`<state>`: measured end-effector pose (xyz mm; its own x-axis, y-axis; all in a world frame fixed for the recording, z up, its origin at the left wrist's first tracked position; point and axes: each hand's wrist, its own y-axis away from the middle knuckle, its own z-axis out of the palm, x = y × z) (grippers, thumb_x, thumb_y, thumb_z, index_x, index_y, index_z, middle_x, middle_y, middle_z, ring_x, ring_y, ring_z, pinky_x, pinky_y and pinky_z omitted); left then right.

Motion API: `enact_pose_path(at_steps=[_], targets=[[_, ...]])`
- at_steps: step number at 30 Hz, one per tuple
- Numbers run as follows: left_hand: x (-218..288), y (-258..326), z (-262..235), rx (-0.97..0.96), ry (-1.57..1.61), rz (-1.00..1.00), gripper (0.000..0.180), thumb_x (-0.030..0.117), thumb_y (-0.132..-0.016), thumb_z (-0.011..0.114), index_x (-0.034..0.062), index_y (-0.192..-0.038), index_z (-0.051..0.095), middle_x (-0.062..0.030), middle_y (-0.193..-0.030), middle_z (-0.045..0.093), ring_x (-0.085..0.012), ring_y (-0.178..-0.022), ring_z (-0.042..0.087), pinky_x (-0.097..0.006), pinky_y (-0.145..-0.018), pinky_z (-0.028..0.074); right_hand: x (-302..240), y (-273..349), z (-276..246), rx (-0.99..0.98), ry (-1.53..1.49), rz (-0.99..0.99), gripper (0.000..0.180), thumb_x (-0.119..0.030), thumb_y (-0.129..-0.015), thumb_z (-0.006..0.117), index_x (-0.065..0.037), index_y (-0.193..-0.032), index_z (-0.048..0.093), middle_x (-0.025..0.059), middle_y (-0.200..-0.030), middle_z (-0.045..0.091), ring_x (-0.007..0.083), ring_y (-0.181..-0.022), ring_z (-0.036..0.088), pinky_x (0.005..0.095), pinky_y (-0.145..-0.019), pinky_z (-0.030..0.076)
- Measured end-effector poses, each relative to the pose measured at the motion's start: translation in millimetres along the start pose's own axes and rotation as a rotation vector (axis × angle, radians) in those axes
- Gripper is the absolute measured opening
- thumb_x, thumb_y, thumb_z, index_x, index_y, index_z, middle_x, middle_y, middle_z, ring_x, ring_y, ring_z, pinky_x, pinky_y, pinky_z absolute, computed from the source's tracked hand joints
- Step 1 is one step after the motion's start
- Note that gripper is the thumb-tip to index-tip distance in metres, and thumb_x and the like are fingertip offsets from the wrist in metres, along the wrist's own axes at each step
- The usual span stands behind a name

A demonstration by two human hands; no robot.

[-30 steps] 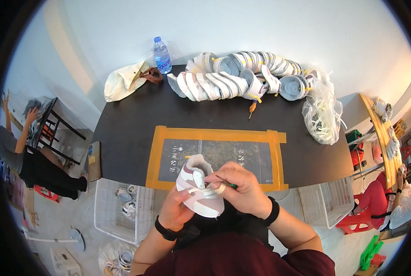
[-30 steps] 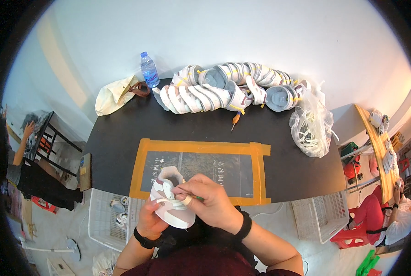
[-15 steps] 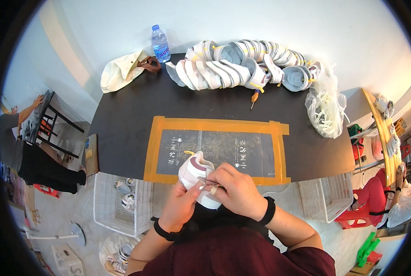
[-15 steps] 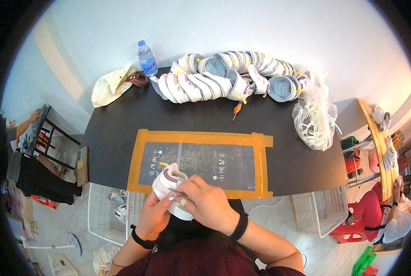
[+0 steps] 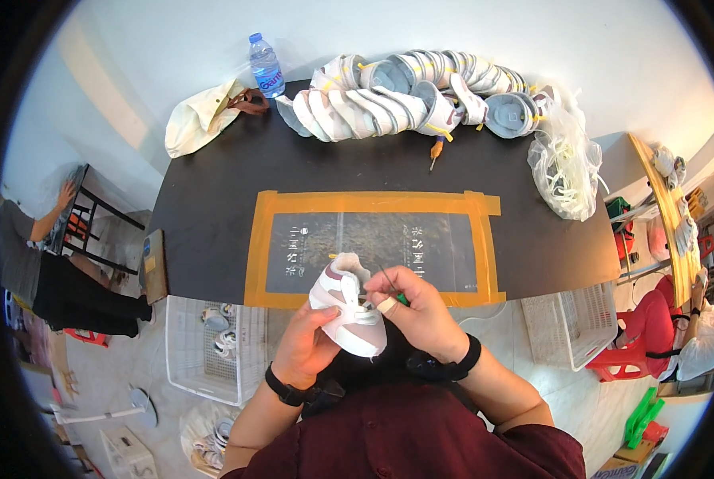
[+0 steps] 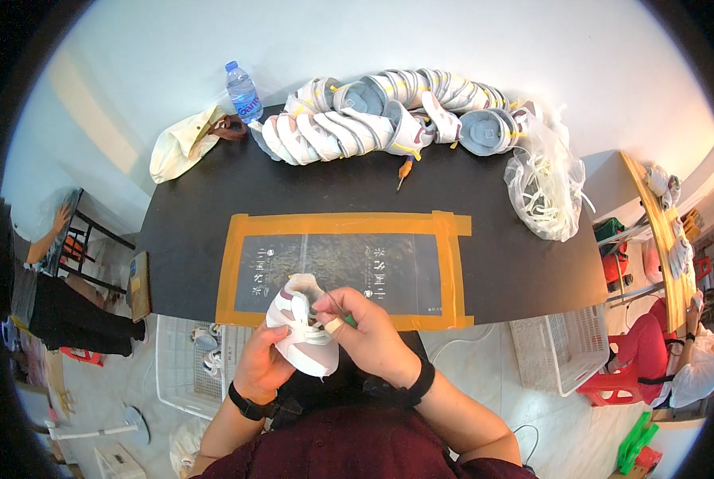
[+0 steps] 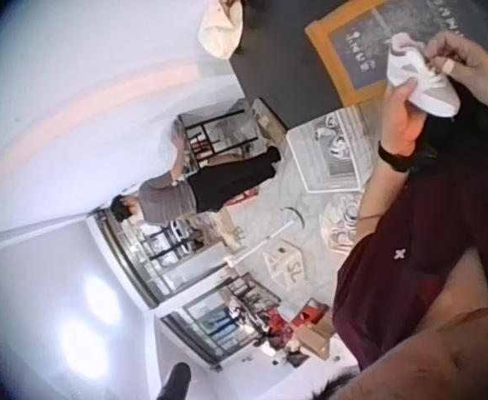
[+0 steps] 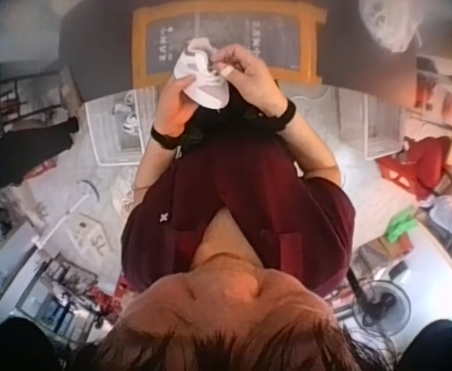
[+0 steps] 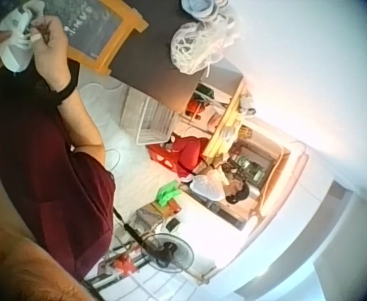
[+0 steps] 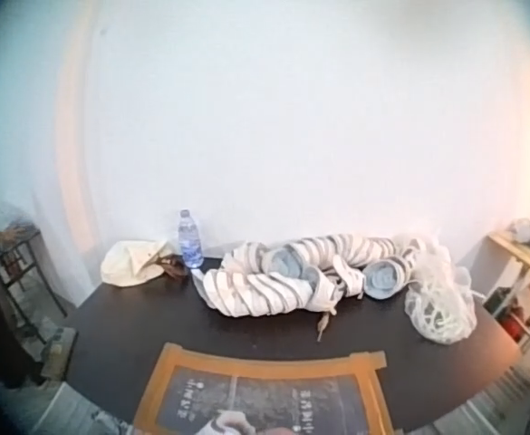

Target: Threading laces through the eyelets of a shoe upper using a small hand tool.

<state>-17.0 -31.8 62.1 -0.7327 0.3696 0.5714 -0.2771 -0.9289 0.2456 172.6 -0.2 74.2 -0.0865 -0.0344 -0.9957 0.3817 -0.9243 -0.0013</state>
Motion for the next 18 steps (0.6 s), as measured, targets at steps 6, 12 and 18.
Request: enact_pose_path(at_steps=[6,12,18], targets=[[-2,-2,-8,-0.017,0.108,-0.053,0.062,0.012,-0.08,0.061,0.0028,-0.139,0.043,-0.0128,-0.126,0.058,-0.0284,-0.118,0.057,-0.043,-0.106,0.043,-3,0,-8,-0.024,-0.001,-0.074,0.015,-0.009,-0.093,0.064,-0.004,-0.108,0.062,-0.0003,-0.097,0.059,0.0091,-0.093,0.057,0.0254,-0.083,0.047],[-4,-4,-1,-0.007,-0.033,0.013,0.061,0.013,-0.082,0.066,0.0042,-0.138,0.044,-0.0097,-0.126,0.058,-0.023,-0.117,0.058,-0.039,-0.102,0.046,-12,2,3,-0.024,0.435,-0.191,0.015,-0.009,-0.083,0.073,-0.008,-0.093,0.062,0.0068,-0.094,0.059,0.0221,-0.086,0.059,0.0295,-0.077,0.049],[-3,-4,-2,0.015,-0.151,0.09,0.056,0.011,-0.086,0.07,0.006,-0.137,0.048,-0.0065,-0.128,0.058,-0.0195,-0.117,0.057,-0.037,-0.1,0.047,8,0,-2,-0.033,-0.081,-0.01,0.011,-0.011,-0.09,0.07,-0.006,-0.093,0.061,-0.0002,-0.089,0.058,0.0093,-0.081,0.056,0.0263,-0.073,0.047]])
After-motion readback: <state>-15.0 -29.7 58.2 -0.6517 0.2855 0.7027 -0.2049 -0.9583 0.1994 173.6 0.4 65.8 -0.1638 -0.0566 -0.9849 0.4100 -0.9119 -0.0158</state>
